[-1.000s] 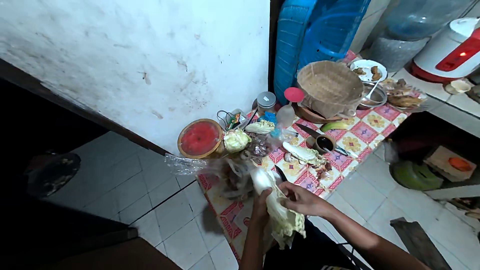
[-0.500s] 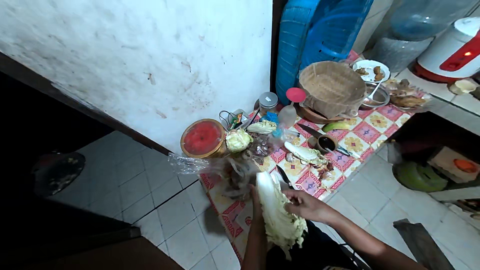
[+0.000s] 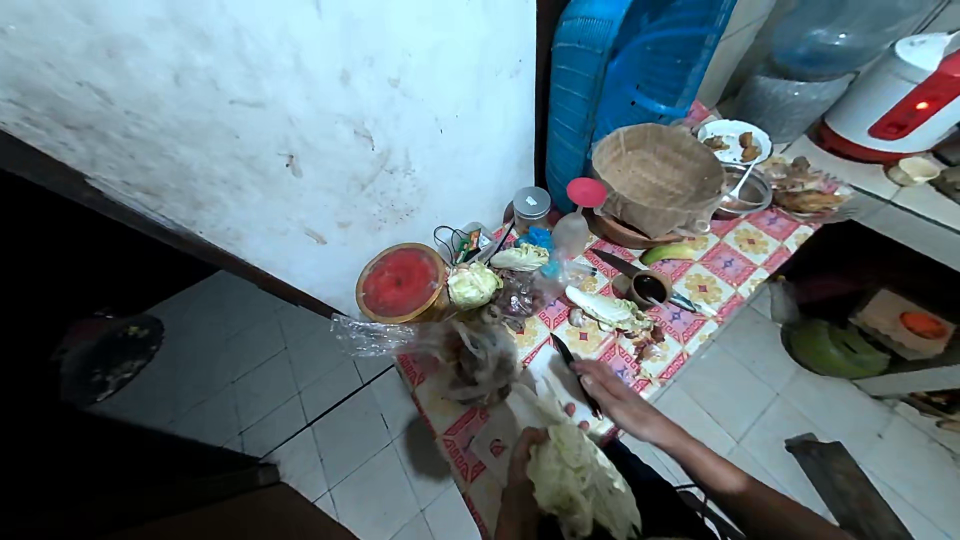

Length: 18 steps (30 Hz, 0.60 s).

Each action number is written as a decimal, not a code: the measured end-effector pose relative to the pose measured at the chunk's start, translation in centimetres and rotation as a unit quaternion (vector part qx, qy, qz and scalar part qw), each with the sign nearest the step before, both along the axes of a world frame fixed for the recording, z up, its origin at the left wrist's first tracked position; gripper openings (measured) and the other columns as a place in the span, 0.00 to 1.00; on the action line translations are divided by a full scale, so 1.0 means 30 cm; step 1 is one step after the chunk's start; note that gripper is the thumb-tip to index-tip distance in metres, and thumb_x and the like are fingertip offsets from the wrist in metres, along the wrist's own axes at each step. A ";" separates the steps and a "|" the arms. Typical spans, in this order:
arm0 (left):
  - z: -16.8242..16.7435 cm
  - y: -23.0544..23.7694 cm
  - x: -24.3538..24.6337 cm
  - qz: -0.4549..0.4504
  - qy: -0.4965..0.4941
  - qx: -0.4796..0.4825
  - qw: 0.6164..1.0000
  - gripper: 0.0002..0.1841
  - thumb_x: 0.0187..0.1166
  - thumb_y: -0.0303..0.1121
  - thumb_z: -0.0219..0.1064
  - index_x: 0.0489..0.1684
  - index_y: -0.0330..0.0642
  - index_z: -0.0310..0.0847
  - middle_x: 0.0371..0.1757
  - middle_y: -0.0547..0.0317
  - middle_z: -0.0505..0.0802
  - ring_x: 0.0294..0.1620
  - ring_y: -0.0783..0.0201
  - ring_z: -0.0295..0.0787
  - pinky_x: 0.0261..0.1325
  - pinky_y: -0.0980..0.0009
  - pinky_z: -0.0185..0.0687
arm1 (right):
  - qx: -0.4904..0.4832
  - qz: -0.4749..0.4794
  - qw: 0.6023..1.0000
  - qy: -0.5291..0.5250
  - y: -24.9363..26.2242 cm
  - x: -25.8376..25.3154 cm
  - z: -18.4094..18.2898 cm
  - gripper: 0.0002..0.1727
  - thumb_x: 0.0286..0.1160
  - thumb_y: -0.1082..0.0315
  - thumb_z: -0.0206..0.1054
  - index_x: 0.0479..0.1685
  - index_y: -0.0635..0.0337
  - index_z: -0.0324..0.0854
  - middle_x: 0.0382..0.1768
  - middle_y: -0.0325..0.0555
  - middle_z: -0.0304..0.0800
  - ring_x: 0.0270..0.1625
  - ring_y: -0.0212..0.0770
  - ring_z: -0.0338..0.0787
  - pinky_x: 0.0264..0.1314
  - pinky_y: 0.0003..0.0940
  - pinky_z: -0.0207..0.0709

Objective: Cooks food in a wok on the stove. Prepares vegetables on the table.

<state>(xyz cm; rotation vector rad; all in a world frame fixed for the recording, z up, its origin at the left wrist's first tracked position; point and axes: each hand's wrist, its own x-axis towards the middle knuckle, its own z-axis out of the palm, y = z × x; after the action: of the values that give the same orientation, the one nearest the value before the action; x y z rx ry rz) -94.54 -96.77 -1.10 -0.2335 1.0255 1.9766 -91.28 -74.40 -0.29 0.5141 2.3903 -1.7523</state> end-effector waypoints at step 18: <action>0.074 0.062 -0.128 0.163 0.104 -0.250 0.949 0.23 0.81 0.24 0.57 0.74 0.28 0.62 0.51 0.45 0.87 0.46 0.62 0.89 0.49 0.64 0.89 | 0.368 0.045 0.928 0.047 0.141 -0.282 0.217 0.28 0.90 0.59 0.54 0.83 0.64 0.70 0.66 0.67 0.83 0.65 0.66 0.87 0.67 0.61 0.79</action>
<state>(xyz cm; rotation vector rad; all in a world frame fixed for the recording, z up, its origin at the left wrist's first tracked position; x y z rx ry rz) -98.38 -94.91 1.12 -0.5062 1.7152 2.0246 -99.75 -70.17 6.21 0.3800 3.0404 -0.7991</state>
